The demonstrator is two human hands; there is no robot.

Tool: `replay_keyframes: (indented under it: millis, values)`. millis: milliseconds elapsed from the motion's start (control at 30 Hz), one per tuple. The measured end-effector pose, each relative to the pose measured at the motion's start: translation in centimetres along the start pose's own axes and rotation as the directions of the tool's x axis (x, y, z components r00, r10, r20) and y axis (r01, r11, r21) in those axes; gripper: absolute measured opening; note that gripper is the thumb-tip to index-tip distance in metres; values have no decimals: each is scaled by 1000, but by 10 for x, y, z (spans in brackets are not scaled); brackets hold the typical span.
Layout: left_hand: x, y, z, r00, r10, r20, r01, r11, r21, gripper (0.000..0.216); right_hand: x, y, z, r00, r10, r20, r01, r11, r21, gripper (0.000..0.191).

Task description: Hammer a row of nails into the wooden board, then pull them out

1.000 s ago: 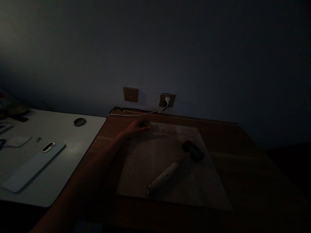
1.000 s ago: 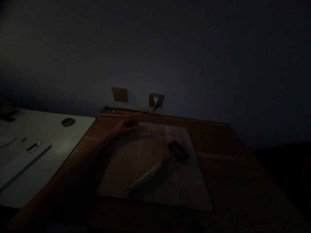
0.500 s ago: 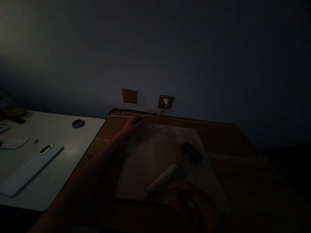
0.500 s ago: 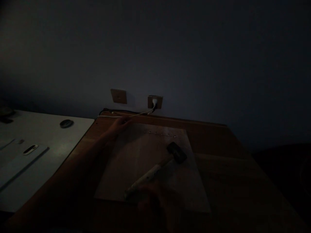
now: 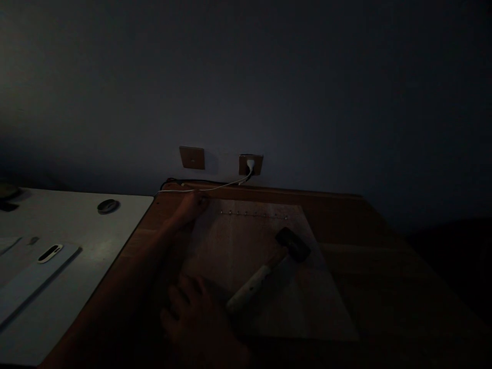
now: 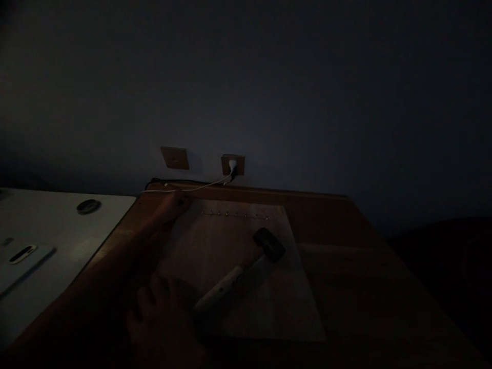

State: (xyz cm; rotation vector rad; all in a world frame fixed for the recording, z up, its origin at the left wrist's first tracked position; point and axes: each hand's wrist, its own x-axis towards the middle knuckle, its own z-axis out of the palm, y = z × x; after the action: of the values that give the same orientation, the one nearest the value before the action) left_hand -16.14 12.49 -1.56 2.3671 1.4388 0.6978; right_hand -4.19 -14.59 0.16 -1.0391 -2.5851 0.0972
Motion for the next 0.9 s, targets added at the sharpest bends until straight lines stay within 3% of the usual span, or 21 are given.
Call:
replay_keyframes:
  millis: [200,400,667,767,900]
  values:
    - [1,5,3,998,48,41,-49,998,37,33,-11,5,9,1000,8,17,-9,999,36,32]
    - [11,41,25,967,152,202,-142,988,-67,32,-64,30,-1,996,54,70,-52,998,-21,43]
    - [50,114,77,906,287,312,-261,958,-122,26,-144,79,-69,933,252,257,-281,956,84,53]
    - [62,138,99,903,309,300,-280,950,-137,23,-169,92,-91,906,344,248,-379,919,107,65]
    - [74,168,122,899,329,289,-302,944,-136,26,-198,104,-100,884,431,179,-454,884,112,77]
